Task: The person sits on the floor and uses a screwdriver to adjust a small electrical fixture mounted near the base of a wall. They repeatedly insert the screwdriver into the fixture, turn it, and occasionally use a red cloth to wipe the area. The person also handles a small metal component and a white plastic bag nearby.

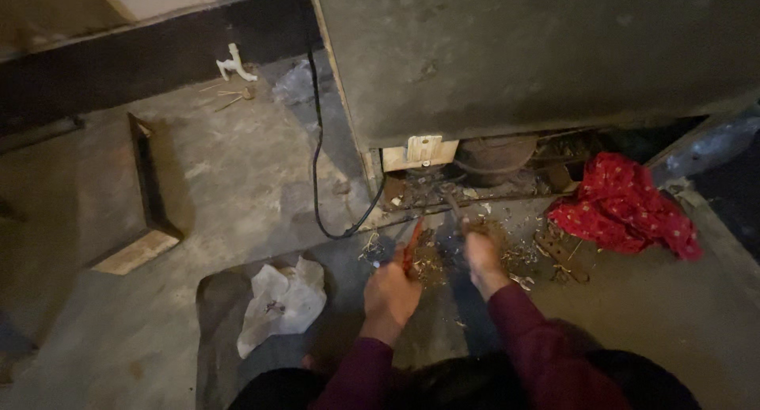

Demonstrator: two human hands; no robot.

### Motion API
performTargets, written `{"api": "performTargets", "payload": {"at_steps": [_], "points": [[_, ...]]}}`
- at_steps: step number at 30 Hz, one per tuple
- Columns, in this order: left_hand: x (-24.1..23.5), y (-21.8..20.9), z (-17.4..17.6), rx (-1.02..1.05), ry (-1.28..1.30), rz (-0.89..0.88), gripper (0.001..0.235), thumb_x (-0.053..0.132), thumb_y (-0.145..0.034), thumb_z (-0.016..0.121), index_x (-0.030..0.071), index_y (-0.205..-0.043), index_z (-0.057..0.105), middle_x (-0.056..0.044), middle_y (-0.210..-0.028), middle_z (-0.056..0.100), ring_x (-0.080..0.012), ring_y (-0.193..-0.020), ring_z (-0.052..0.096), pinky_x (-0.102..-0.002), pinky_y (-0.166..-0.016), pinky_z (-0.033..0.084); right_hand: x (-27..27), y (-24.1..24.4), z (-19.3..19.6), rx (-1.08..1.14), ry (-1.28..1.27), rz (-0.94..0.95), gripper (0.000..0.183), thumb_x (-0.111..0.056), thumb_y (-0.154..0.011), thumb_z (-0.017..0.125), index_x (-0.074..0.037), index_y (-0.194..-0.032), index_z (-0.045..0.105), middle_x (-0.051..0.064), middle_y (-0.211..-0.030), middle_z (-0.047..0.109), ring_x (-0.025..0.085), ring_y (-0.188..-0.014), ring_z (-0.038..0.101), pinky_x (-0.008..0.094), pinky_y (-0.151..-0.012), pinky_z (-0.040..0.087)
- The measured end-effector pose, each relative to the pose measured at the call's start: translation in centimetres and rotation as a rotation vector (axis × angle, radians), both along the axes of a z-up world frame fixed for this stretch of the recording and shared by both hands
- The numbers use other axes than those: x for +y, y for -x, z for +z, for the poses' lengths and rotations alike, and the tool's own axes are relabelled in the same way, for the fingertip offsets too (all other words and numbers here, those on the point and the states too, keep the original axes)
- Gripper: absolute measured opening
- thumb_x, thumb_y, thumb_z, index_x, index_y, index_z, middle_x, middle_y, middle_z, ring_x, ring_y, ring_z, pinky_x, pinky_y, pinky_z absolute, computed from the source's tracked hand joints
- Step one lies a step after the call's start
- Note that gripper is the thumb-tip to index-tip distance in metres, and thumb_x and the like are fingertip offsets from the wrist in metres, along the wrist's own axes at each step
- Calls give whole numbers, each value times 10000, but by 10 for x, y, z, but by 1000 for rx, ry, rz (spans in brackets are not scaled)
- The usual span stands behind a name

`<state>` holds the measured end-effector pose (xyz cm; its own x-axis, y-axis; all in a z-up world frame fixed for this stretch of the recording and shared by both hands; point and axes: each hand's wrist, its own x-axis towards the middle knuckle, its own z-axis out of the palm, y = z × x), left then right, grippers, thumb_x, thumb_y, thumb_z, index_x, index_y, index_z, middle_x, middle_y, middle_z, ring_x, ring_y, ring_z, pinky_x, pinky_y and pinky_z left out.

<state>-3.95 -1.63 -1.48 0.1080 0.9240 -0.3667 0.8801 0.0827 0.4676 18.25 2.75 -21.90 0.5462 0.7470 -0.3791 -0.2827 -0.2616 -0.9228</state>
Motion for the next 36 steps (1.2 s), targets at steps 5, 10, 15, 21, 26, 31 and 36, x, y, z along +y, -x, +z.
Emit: {"api": "performTargets", "payload": {"at_steps": [5,10,15,21,26,31,36], "points": [[6,9,-1,8,-112,56,593,305,-928,619,218,-1494,468,-201,-963,743,-405,-928,728,-524,-823,575,-27,-25,18,-50,41,41,202,-146,-988,610,-33,-1011,777,4,-642,553,118,-502,466,312,-435,334],[9,15,-13,31,-199,69,517,239,-909,645,170,-1412,547,-191,-906,750,-399,-888,735,-523,-794,582,-46,-29,69,-891,143,157,287,-244,-927,620,-56,-1064,789,198,-786,724,333,-672,669,465,-572,512],[14,15,-39,94,-215,62,194,175,-914,622,112,-1035,760,-174,-927,755,-380,-887,746,-491,-784,598,-47,-28,123,-1286,551,270,498,-455,-1006,585,-1,-948,780,291,-868,736,424,-819,737,509,-772,599],[23,12,-66,138,-379,-45,193,132,-904,622,75,-821,787,-189,-826,752,-360,-797,760,-465,-710,612,-32,-40,158,-1603,506,455,296,-275,-991,564,-67,-863,731,175,-709,719,281,-626,730,431,-580,594],[35,8,-73,195,-479,-117,188,150,-883,632,82,-783,776,-174,-770,747,-328,-708,761,-438,-633,616,-7,-39,178,-1886,473,547,227,-183,-973,568,-130,-865,760,126,-779,750,243,-682,754,371,-587,596],[42,7,-79,197,-511,-76,180,138,-841,644,106,-729,781,-156,-734,750,-316,-679,756,-431,-607,609,15,-36,182,-1737,632,765,249,-211,-990,562,-116,-921,780,148,-897,787,260,-777,786,397,-669,630],[47,1,-77,168,-467,-128,174,133,-857,634,102,-762,777,-167,-763,749,-323,-707,761,-430,-627,619,17,-37,170,-1756,555,774,204,-205,-933,609,-121,-929,794,150,-939,778,284,-856,777,412,-723,625]]}}
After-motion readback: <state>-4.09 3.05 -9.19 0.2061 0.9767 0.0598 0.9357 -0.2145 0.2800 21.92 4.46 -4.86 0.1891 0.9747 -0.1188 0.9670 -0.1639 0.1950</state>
